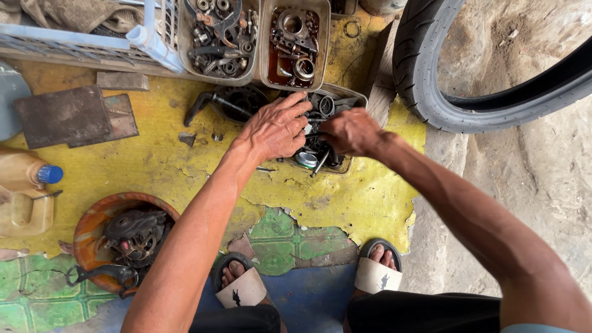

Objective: The person adjusts the rear derailleur and chain on a green bicycle using a wrench, then searches through several plastic bins of small parts and places selected items into a small container. The person closes the container and returns to the bicycle.

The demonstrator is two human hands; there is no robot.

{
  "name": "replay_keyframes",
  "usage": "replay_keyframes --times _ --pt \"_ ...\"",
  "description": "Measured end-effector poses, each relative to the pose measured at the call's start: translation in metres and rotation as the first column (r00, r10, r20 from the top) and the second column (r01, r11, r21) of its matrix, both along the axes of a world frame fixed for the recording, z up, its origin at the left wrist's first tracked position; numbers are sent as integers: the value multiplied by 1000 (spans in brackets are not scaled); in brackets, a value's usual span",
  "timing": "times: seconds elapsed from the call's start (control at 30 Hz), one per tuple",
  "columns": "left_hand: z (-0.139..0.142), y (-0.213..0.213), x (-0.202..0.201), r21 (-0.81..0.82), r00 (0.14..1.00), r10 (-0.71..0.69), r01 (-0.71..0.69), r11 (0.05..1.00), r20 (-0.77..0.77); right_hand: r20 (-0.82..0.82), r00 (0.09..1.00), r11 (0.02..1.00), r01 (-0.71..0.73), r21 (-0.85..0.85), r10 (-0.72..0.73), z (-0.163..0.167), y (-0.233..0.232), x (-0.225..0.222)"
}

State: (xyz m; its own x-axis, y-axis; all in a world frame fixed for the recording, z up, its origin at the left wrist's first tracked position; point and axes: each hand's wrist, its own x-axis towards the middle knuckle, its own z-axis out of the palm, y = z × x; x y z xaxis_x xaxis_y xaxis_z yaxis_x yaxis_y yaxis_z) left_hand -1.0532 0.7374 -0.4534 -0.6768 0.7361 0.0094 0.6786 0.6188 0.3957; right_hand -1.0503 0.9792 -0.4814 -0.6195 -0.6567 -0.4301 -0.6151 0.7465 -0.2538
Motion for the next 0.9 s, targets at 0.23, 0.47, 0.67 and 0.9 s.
replay_keyframes --times 0.23,0.47,0.67,0.9 --pt "5 0 1 -8 1000 9 -9 1000 2 -88 995 926 -4 378 40 9 -7 6" --pt "3 3 0 -31 1000 2 -2 1000 2 -125 990 960 -27 280 64 33 22 -5" --pt "-9 1 0 -38 1000 -9 9 999 6 -168 985 998 30 -54 -38 17 -1 4" --pt "-9 -8 9 -69 956 -155 142 987 -251 -198 980 939 -34 -343 -37 2 27 34"
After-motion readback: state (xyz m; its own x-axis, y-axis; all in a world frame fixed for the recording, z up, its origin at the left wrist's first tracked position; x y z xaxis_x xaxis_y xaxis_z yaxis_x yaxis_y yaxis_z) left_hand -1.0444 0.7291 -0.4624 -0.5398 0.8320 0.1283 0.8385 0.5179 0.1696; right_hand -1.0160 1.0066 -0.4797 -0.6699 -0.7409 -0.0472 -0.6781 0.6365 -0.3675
